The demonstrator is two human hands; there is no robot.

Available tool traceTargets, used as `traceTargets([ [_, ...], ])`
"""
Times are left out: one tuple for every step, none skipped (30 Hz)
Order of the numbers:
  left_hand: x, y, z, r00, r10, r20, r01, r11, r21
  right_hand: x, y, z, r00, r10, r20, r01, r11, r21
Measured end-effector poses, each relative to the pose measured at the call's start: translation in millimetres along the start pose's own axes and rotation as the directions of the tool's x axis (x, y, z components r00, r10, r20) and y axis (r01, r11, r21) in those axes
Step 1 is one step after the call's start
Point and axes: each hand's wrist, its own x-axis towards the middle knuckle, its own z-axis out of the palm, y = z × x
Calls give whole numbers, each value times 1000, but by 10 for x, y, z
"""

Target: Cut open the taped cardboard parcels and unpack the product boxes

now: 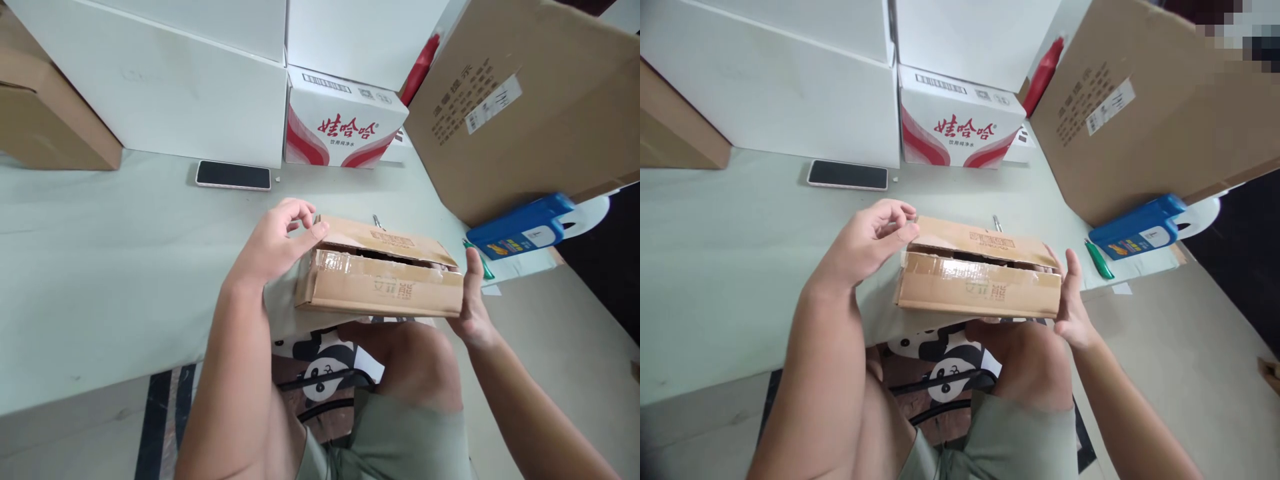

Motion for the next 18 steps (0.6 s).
traceTargets([
  [11,-2,-4,999,8,31,-9,1000,6,25,-16,-41,999,-23,41,25,999,-46],
  [22,-5,-5,998,22,55,-22,1000,5,63,-34,-78,995,-52,80,60,994,-95],
  [32,-12,-2,997,39,68,-39,999,-7,112,-55,-108,990,-82,113,99,984,-148],
  [42,-25,2,995,60,74,-58,998,-32,168,-79,-126,984,-116,136,142,970,-197],
  [52,-43,9,994,80,76,-76,995,-61,227,-106,-132,978,-156,141,186,953,-238],
  [60,-67,15,993,94,74,-87,993,-85,281,-138,-126,972,-202,122,228,935,-272],
  [67,-93,19,992,99,74,-92,991,-101,327,-174,-110,962,-262,84,275,909,-314],
  [72,-119,21,992,100,81,-91,990,-109,360,-215,-88,942,-332,36,322,873,-367],
  [76,-141,20,991,98,94,-87,990,-109,379,-263,-63,911,-411,-17,365,827,-427],
  [77,-156,15,989,93,110,-82,992,-100,384,-318,-40,869,-491,-66,401,775,-488],
  [75,-161,8,987,86,134,-74,993,-89,378,-380,-21,825,-558,-95,430,727,-536],
  [71,-158,-1,984,75,165,-63,995,-78,364,-451,-9,790,-606,-91,465,690,-555],
  [65,-145,-10,978,60,198,-48,997,-65,346,-529,-3,772,-634,-50,513,667,-540],
  [58,-124,-18,972,42,231,-32,998,-50,326,-615,-1,768,-640,22,564,659,-498],
  [48,-97,-23,966,30,258,-21,999,-38,309,-706,-2,768,-631,113,607,659,-444],
  [39,-68,-24,959,30,282,-23,999,-30,296,-799,-3,769,-604,207,631,667,-397],
  [29,-39,-22,951,40,306,-34,999,-24,288,-891,-2,772,-564,294,636,676,-373],
  [20,-12,-17,945,52,324,-49,999,-19,286,-977,3,776,-516,364,629,679,-378],
])
